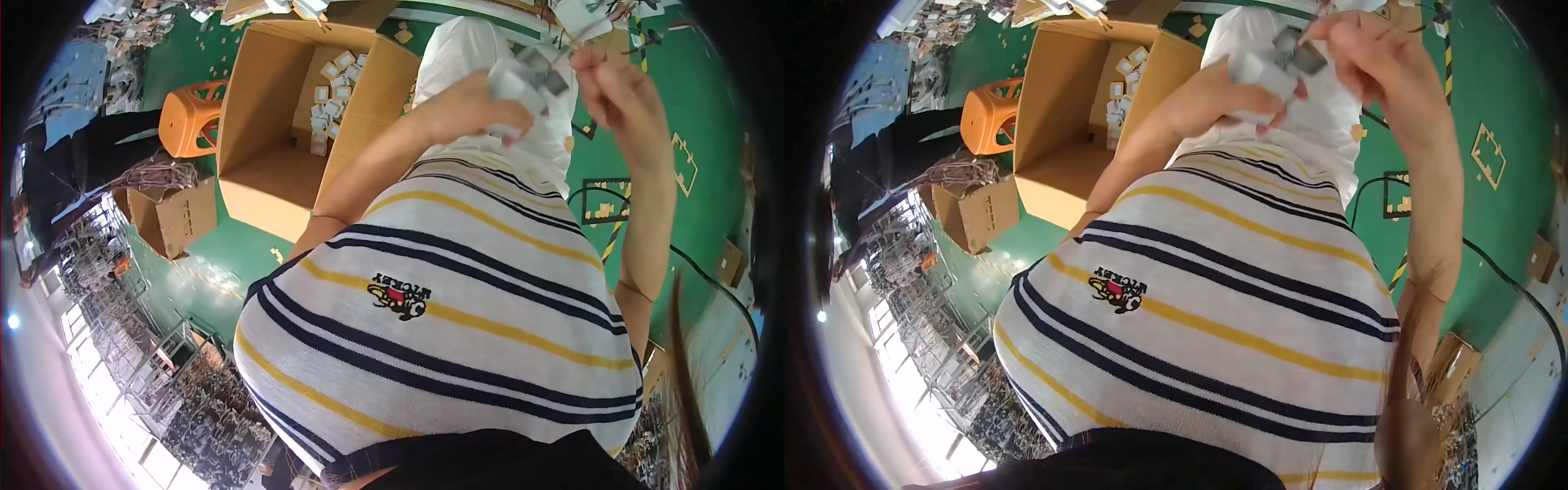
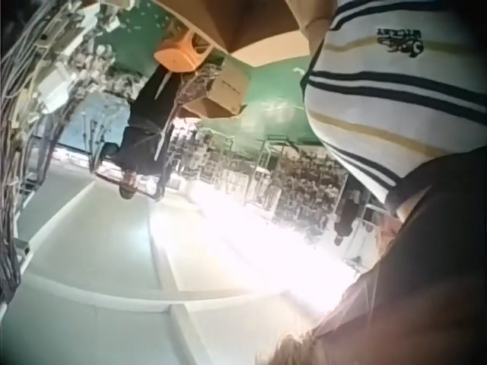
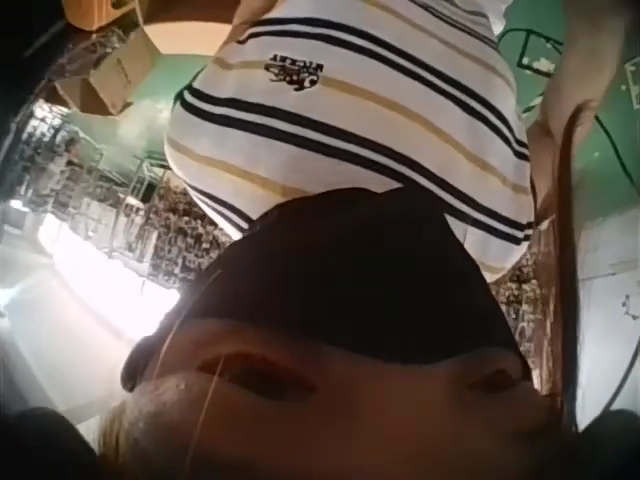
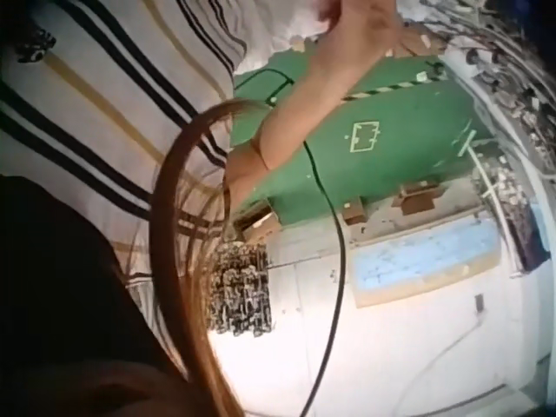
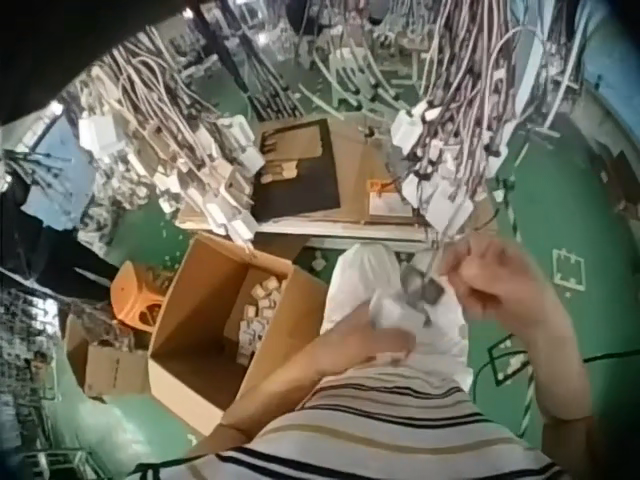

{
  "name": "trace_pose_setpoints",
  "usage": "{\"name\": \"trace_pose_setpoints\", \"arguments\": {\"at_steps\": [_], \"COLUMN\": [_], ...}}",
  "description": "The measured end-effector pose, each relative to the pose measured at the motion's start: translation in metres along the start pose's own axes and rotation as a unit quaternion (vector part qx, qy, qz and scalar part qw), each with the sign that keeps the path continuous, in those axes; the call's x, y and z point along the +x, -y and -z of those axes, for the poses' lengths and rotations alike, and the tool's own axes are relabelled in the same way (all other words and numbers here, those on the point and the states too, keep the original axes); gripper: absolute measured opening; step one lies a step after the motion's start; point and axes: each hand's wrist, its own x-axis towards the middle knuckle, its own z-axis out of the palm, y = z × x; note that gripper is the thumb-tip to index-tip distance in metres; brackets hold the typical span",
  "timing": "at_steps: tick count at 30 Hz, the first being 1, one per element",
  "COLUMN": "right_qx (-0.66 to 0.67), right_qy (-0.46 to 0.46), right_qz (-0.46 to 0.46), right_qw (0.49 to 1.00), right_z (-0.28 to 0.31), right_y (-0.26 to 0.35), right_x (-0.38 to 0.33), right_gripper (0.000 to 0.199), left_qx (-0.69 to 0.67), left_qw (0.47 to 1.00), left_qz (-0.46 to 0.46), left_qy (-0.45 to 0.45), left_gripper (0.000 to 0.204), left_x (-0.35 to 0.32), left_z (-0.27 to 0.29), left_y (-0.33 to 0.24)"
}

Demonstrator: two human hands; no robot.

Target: Applying adhesive tape to white electronic components as part of an assembly process at a manual workstation.

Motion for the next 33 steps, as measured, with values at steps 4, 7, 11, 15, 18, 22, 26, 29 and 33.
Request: {"name": "trace_pose_setpoints", "arguments": {"at_steps": [4,7,11,15,18,22,26,29,33], "right_qx": [-0.110,-0.153,-0.235,-0.180,0.106,-0.209,-0.098,-0.137,-0.176], "right_qy": [-0.031,0.134,0.153,0.107,0.098,-0.049,0.090,0.139,0.042], "right_qz": [0.290,0.230,0.191,0.067,0.021,0.210,0.283,0.104,0.171], "right_qw": [0.950,0.952,0.941,0.975,0.989,0.954,0.950,0.975,0.968], "right_z": [-0.029,-0.016,0.002,0.002,-0.019,-0.008,-0.029,-0.013,-0.023], "right_y": [-0.008,0.000,0.001,-0.001,0.005,-0.023,-0.016,0.001,-0.005], "right_x": [0.022,0.033,0.028,0.015,0.007,0.020,0.041,0.039,0.050], "right_gripper": [0.076,0.054,0.047,0.049,0.069,0.080,0.073,0.055,0.034], "left_qx": [-0.244,-0.344,-0.338,0.023,0.210,-0.092,-0.283,-0.361,-0.089], "left_qw": [0.942,0.882,0.897,0.991,0.928,0.993,0.942,0.914,0.980], "left_qz": [0.035,0.018,0.014,-0.120,-0.210,0.035,0.059,0.041,-0.161], "left_qy": [0.227,0.321,0.286,-0.053,-0.223,0.063,0.172,0.183,0.078], "left_gripper": [0.049,0.051,0.048,0.047,0.048,0.053,0.061,0.057,0.045], "left_x": [0.000,-0.003,-0.004,-0.001,-0.004,-0.009,-0.006,-0.004,0.001], "left_z": [0.002,0.004,0.014,0.006,0.011,0.019,0.010,0.007,0.027], "left_y": [-0.001,0.003,-0.001,0.013,0.040,0.016,0.016,0.004,0.019]}}
